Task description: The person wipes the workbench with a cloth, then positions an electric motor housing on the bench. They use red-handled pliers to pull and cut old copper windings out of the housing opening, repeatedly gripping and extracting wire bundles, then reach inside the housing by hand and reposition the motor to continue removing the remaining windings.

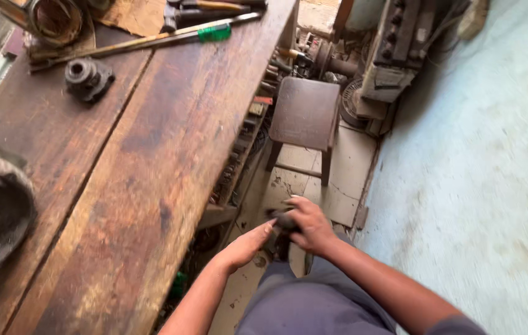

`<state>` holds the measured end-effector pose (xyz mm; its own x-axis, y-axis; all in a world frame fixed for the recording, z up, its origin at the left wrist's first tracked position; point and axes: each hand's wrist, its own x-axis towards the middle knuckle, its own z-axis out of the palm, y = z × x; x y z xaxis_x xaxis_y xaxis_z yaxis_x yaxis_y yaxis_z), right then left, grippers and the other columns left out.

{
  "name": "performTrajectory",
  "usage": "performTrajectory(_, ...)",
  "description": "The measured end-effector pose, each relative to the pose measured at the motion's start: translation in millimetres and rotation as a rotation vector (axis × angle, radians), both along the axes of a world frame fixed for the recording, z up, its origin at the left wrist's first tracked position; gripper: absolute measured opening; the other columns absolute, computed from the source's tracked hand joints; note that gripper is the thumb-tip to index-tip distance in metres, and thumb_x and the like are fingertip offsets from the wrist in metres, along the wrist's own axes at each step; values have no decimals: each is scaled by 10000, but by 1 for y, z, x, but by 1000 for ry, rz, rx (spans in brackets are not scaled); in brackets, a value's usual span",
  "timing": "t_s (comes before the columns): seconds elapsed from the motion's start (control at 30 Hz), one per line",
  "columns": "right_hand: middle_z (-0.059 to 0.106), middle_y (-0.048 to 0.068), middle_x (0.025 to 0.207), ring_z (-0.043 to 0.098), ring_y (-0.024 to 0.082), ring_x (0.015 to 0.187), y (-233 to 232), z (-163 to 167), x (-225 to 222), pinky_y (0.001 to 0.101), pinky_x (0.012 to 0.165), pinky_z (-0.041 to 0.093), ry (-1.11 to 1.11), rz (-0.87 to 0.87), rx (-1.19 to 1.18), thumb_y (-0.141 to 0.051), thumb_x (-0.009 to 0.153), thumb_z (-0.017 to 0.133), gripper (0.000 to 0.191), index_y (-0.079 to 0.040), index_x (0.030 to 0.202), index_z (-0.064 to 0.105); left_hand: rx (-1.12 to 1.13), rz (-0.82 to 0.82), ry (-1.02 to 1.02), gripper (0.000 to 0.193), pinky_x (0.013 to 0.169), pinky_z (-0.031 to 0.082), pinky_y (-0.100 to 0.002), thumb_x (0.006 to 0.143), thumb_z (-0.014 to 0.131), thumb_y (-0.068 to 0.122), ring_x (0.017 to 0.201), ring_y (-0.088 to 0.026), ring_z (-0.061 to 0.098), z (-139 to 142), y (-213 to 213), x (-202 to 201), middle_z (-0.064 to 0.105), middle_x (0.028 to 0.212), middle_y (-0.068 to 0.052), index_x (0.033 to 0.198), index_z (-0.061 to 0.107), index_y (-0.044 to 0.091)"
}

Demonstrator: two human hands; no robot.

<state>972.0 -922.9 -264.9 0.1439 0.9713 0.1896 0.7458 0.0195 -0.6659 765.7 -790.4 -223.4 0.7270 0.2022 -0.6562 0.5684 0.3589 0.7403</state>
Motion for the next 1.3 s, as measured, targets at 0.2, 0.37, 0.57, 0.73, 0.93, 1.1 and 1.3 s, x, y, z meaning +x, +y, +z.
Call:
performTrajectory(0.2,656,209,1142,643,416,1095,50,-76,142,490,933,523,377,-602,-436,-407,730,841,710,-126,1279,490,1081,48,98,671,1032,469,-445,836,736,511,1230,-328,587,60,76,63,639,1340,-136,1361,563,130)
performTrajectory(0.37,595,238,1264,597,426,1180,160,-130,316,504,979,498,107,-661,-175,-351,808,861,673,-78,1342,555,1544,140,682,635,921,514,-481,832,733,457,1171,-329,613,53,114,82,609,1425,-112,1362,626,123)
performTrajectory(0.57,568,215,1300,595,423,1171,347,-210,430,457,997,511,20,-240,-69,-230,838,848,566,-120,1356,647,1526,247,736,430,1023,549,-512,905,738,222,1179,-398,674,-39,102,46,667,1356,-212,1298,693,52)
performTrajectory(0.73,588,174,1152,578,386,1063,409,-294,400,500,829,483,-309,-63,-249,-326,789,851,558,-232,1306,665,1451,359,780,452,1185,491,-532,883,740,139,1315,-435,615,-94,77,-4,616,1375,-334,1293,673,-39)
performTrajectory(0.93,618,117,1119,567,346,1141,334,-317,247,637,957,489,-575,238,-432,-442,907,551,382,-178,1161,660,1580,298,685,547,1173,456,-596,794,769,146,1289,-462,612,-105,90,-10,605,1380,-347,1297,655,-36)
performTrajectory(1.1,635,138,1066,633,327,993,230,-258,215,433,782,545,151,570,-211,-82,840,668,402,-217,1217,713,1554,224,742,618,1170,446,-602,734,802,191,1302,-483,603,-99,108,6,590,1382,-337,1288,647,-34)
performTrajectory(1.3,528,314,1330,540,485,1099,308,-261,416,506,858,477,-243,-190,-208,-81,816,731,495,-152,1304,692,1564,313,821,531,1185,462,-548,871,789,120,1311,-492,604,-94,84,10,605,1456,-321,1361,655,-32)
